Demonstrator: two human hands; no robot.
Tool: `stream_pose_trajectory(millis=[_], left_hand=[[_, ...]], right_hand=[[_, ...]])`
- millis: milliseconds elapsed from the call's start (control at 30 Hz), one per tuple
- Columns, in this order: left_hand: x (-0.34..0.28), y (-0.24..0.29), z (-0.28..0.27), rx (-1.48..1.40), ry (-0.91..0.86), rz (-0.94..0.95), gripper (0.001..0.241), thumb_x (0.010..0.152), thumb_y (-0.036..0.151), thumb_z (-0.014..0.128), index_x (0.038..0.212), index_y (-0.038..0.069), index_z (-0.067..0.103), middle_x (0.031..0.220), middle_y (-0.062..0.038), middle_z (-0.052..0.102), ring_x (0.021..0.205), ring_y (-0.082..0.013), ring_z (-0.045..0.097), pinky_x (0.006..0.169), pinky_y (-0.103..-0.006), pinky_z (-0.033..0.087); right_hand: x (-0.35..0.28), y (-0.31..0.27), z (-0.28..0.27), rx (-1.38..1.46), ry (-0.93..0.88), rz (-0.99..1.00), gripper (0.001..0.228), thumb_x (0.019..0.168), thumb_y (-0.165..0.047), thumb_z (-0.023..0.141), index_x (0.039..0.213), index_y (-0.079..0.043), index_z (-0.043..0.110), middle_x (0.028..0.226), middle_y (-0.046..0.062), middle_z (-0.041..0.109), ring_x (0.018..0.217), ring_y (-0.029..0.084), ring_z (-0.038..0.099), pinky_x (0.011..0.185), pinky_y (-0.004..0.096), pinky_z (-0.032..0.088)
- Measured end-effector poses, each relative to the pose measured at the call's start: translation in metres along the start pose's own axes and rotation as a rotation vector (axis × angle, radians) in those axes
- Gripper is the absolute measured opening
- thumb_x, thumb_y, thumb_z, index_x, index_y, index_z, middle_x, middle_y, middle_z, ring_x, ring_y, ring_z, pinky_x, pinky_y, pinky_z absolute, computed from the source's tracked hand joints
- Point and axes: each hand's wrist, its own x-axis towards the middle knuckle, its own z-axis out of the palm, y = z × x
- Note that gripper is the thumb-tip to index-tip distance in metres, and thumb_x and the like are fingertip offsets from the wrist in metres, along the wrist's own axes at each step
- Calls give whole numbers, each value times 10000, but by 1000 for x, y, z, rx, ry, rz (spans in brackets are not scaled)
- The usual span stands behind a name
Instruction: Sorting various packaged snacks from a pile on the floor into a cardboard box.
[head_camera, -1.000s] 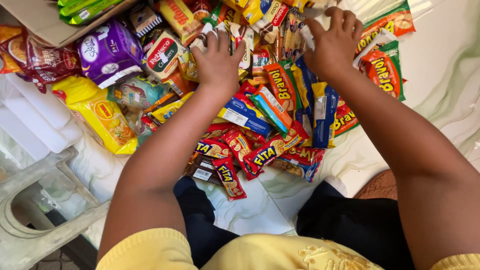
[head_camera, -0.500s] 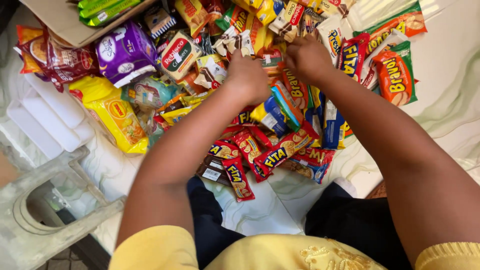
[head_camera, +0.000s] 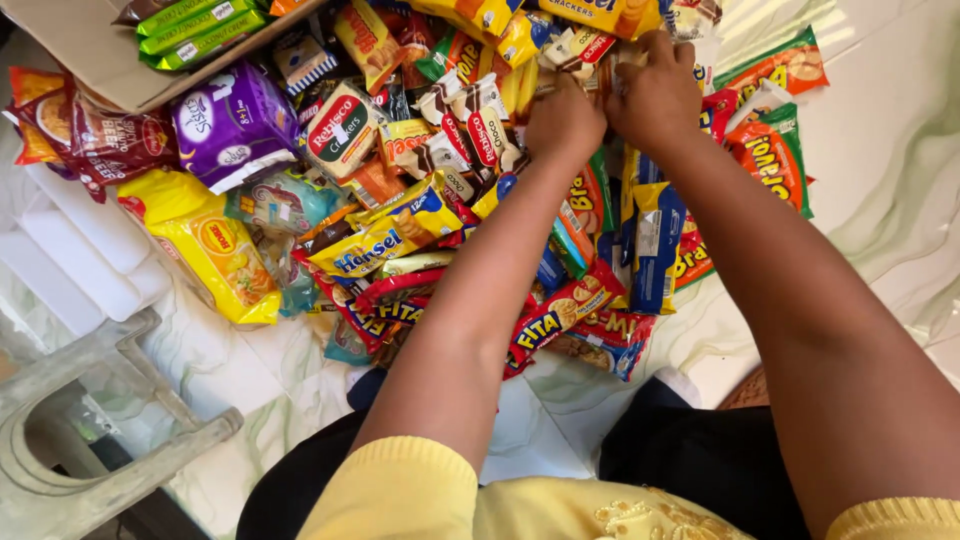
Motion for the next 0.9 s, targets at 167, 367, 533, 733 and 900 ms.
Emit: stream_pose_trajectory(millis=[167, 367, 533, 733, 900], left_hand=[[5, 0, 20, -304, 21, -281, 800, 719, 480, 813, 1292, 32, 480, 1168, -217, 701, 1024, -400, 711, 867, -513, 563], [26, -45, 15, -181, -33, -17, 489, 831, 513, 769, 1150, 164, 644, 1153, -113, 771, 1053, -314, 736, 906, -460, 581], [-2, -38, -36, 114, 118, 142, 578, 855, 377, 729, 1326, 119, 516, 1313, -143, 627, 1133, -390, 662, 897, -524, 555], [-20, -39, -71, 635, 11, 414, 855, 768, 547, 724, 1513, 280, 400, 1516, -83, 468, 1459, -379, 367, 1062, -719, 325], [-16, -74, -107, 761, -60, 402, 968, 683, 668, 741, 1495, 230, 446, 1582, -19, 367, 1366, -382, 395, 994, -754, 343]], right_hand=[[-6, 28, -16, 200, -80, -112, 220, 814, -159, 784, 1029, -153, 826, 1322, 112, 605, 1214, 364, 530, 993, 465, 512], [-13, 66, -27, 655, -98, 196, 203, 926, -124, 654, 1081, -157, 781, 1257, 92, 654, 1202, 290, 659, 1072, 432, 539], [-32, 93, -10, 208, 39, 233, 359, 821, -184, 826, 1172, -129, 772, 1143, 215, 648, 1045, 400, 642, 894, 492, 543], [-21, 31, -21, 632, -321, 465, 615, 876, -291, 863, 1408, -122, 606, 1204, 159, 685, 982, 267, 685, 822, 390, 553], [-11, 6, -17, 872, -381, 413, 529, 892, -256, 829, 1374, -121, 655, 1262, 124, 678, 982, 172, 690, 827, 311, 560]])
